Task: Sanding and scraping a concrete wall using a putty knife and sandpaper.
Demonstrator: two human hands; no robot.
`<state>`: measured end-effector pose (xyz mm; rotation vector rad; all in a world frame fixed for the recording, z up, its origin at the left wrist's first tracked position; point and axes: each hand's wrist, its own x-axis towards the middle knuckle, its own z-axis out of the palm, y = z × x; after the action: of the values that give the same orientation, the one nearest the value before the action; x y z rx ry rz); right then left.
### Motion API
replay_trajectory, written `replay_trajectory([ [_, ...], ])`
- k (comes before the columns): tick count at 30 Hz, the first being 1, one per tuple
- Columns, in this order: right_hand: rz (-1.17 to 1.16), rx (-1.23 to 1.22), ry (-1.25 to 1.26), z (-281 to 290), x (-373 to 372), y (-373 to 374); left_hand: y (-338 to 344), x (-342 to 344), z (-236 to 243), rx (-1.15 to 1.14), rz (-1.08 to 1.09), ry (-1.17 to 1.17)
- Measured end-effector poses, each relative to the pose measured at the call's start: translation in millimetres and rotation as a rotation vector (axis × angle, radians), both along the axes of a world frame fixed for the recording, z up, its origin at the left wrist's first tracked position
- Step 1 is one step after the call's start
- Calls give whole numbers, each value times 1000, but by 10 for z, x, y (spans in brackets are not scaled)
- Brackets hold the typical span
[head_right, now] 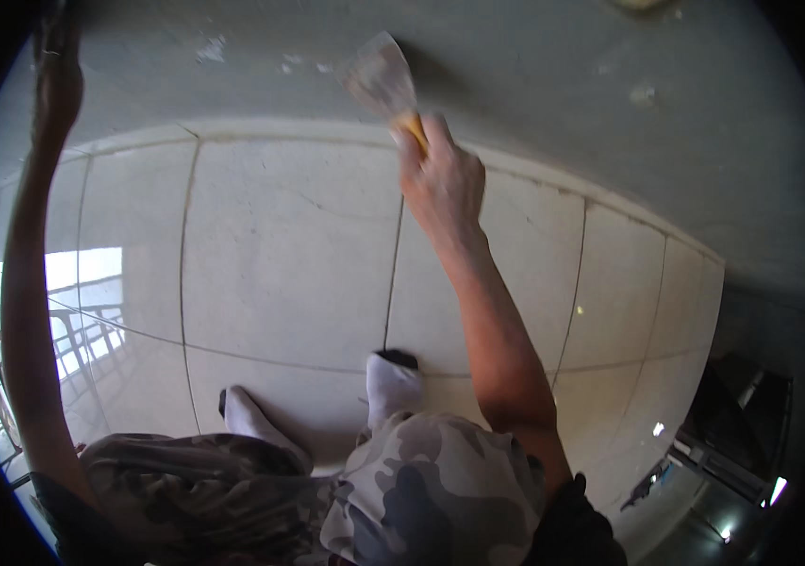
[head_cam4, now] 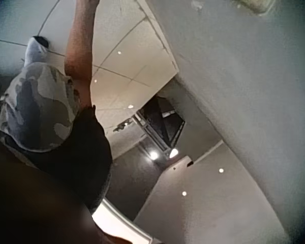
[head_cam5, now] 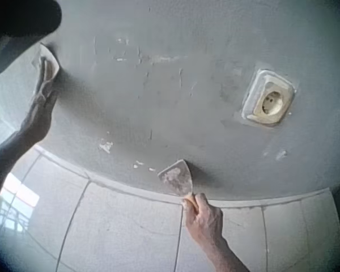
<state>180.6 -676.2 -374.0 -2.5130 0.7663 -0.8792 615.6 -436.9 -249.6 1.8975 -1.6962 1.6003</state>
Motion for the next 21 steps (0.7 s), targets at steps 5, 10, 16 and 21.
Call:
replay_trajectory([
  [5,-30,144,52,-154,-359,-96,-336,-888,133,-93,69,525],
  [10,92,-41,-10,157,-129,-26,-309,-928,164,-122,153,616],
  [16,74,-28,131,508,235,128,-334,-963,216,-118,141,637],
  [21,-21,-48,103,269,-83,64,-339,-918,175,-100,128,579],
])
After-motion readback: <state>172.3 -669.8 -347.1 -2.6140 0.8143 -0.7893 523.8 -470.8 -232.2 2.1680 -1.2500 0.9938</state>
